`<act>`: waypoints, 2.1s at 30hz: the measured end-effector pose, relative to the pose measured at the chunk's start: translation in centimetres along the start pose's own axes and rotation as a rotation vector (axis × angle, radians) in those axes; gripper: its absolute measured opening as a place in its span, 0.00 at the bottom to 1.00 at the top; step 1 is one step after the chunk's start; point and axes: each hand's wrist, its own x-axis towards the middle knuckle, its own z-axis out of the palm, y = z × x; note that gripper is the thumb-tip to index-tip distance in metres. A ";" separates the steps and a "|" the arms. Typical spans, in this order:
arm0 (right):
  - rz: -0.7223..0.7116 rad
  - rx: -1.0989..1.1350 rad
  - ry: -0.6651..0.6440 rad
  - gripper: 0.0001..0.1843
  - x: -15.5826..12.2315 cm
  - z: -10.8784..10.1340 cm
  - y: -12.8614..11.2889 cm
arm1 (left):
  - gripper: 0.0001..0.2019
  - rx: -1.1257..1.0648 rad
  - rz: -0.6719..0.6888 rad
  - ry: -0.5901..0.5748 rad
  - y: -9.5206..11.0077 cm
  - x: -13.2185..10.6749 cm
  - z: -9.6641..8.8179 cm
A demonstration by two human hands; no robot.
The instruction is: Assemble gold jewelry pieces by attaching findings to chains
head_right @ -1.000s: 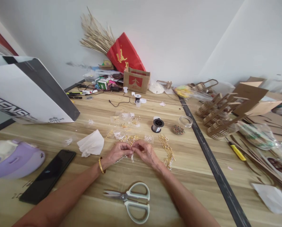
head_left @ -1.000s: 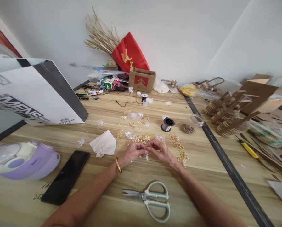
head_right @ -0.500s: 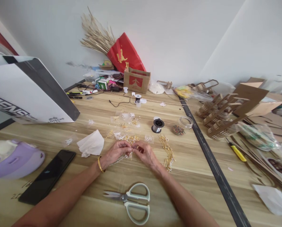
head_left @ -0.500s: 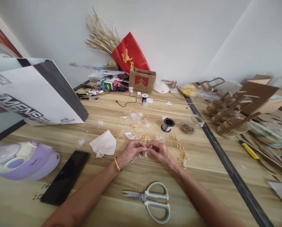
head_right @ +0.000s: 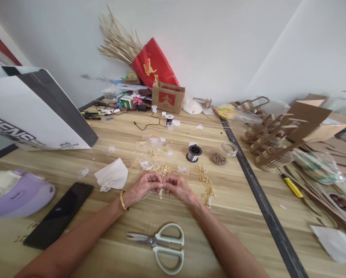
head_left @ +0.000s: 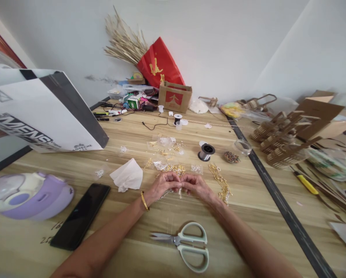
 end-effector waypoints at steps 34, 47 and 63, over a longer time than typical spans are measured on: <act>-0.037 0.048 -0.101 0.17 -0.1 -0.8 -0.1 | 0.13 0.032 -0.065 0.009 0.1 0.1 -0.2; -0.176 -0.381 0.130 0.16 -0.7 0.4 0.1 | 0.07 0.354 0.106 0.117 -1.5 0.2 0.4; -0.187 -0.147 0.295 0.13 -0.3 0.5 0.2 | 0.10 0.155 0.026 0.192 -1.2 0.4 0.5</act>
